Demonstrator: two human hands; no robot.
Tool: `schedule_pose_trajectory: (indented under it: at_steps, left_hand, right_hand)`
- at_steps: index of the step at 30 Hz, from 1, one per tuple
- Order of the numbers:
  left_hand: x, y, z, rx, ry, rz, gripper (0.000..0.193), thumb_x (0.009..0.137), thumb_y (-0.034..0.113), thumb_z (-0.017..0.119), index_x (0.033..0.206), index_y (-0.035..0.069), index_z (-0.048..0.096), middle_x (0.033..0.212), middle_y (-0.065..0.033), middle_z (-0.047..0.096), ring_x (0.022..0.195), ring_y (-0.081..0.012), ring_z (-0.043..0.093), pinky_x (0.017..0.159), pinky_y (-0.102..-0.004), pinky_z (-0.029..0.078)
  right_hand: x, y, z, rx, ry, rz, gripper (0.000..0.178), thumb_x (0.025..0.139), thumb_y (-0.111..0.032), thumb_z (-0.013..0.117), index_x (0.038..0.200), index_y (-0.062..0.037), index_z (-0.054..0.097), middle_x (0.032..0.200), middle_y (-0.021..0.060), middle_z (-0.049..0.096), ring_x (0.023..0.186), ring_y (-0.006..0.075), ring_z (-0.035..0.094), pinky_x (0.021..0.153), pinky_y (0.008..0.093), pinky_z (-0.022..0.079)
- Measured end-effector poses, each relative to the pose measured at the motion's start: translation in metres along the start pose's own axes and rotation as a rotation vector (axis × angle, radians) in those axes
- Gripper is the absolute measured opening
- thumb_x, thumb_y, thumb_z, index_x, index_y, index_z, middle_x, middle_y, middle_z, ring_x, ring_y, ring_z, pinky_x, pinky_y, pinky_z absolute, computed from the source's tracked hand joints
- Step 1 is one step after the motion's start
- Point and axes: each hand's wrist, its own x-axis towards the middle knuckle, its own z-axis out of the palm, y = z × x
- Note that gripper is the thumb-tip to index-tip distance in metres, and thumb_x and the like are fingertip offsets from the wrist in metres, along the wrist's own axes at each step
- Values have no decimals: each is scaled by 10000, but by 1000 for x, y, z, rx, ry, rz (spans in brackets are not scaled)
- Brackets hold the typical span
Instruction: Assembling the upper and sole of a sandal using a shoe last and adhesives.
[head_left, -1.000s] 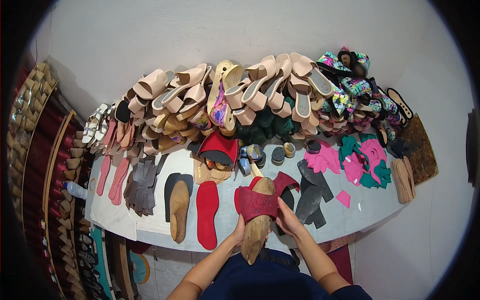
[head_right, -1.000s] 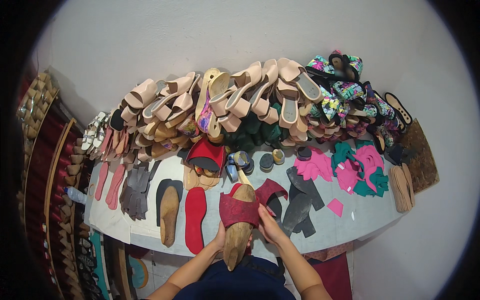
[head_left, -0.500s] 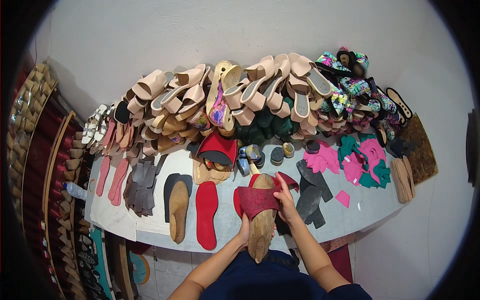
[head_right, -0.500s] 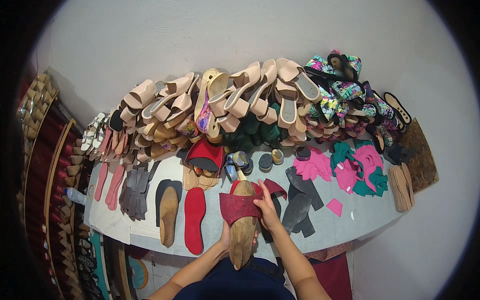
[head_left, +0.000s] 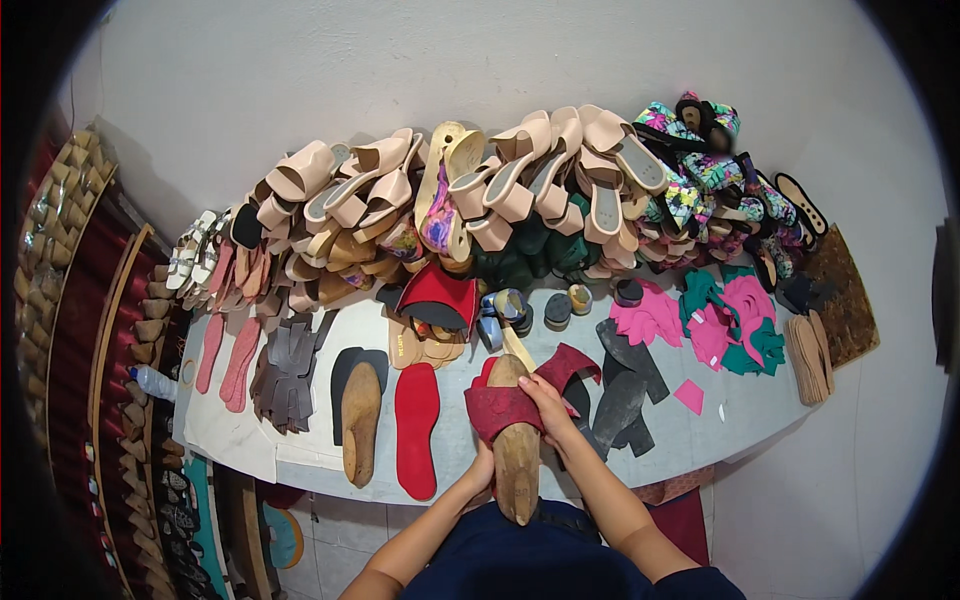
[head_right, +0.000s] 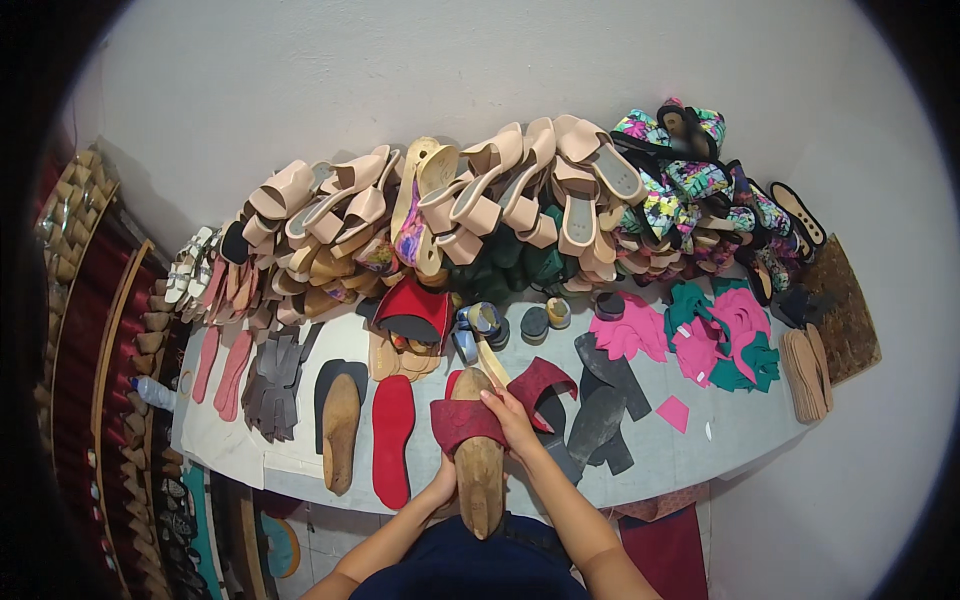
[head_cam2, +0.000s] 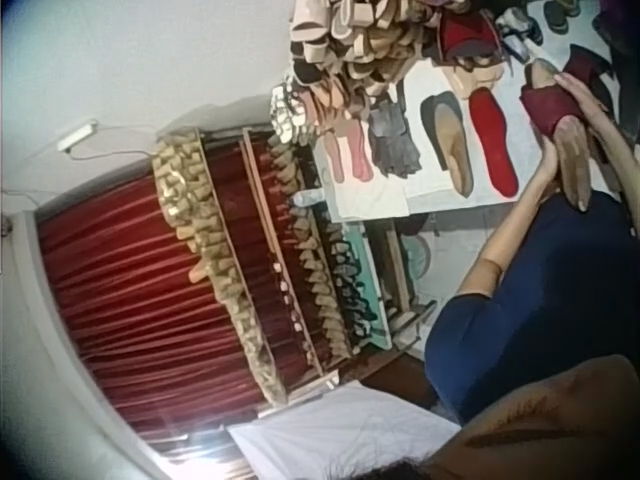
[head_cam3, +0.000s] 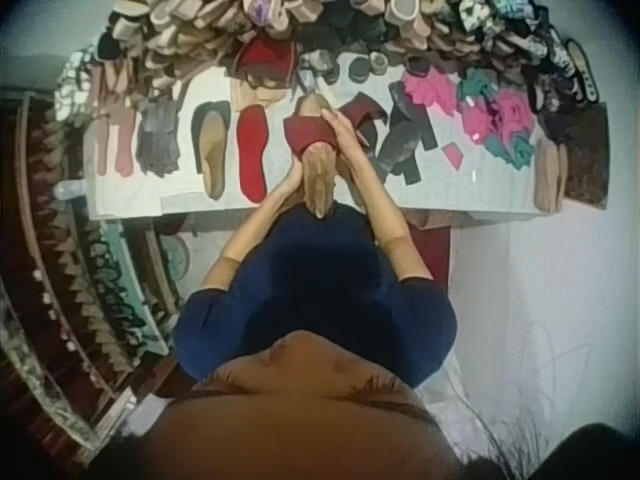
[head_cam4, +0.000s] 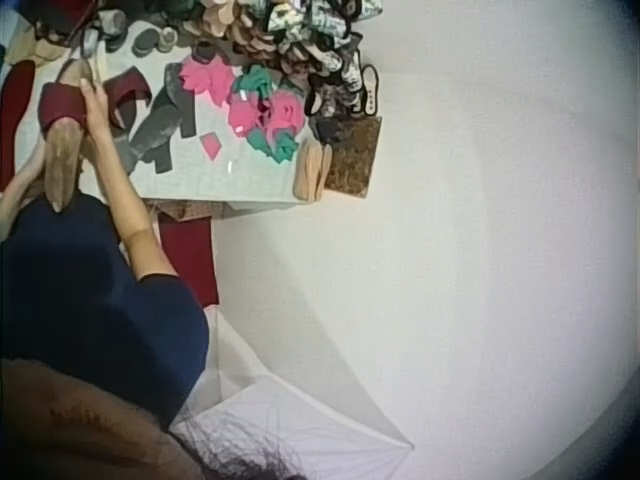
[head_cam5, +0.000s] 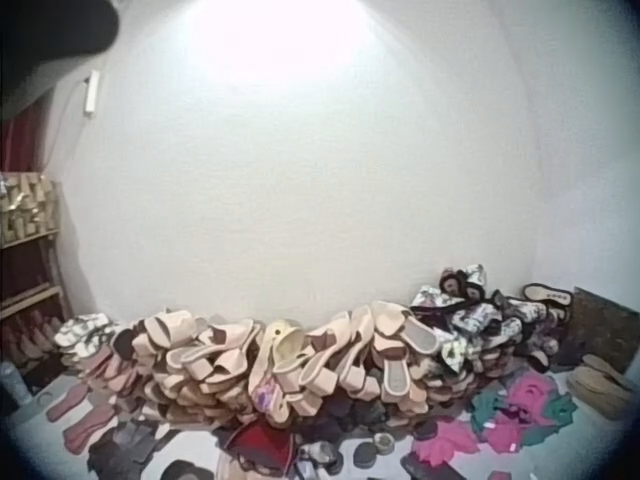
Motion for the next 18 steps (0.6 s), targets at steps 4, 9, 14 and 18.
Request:
schedule_pose_trajectory:
  at_steps: [4,9,14,18]
  left_hand:
    - [-4,7,-10,431,350,214,608,880,509,210,1314,83,206,1261,-134,357,1098,-189,414,896,-336,364]
    - [-21,34,-13,-77,236,510,329,883,262,387,1132,47,396,1072,-47,485,990,-140,477,839,-319,387]
    - [-25,51,-8,-47,315,520,235,821,109,536,1029,53,441,910,-31,555,820,-98,547,702,-256,450]
    - [-27,68,-1,-90,284,542,205,837,99,514,1018,48,433,822,-49,580,694,-102,573,585,-216,456]
  right_hand:
    - [-2,-4,1,58,29,55,391,818,-281,521,1107,-28,452,975,72,548,877,139,540,793,276,428]
    - [-8,-5,-1,153,19,-14,333,826,-222,518,1091,-31,451,932,52,553,815,109,548,742,245,444]
    - [-15,-12,6,137,4,-66,316,829,-213,514,1079,-29,452,923,49,548,810,106,546,738,243,443]
    - [-16,-14,6,131,-10,-74,309,835,-210,508,1077,-27,451,920,46,544,806,99,542,733,235,440]
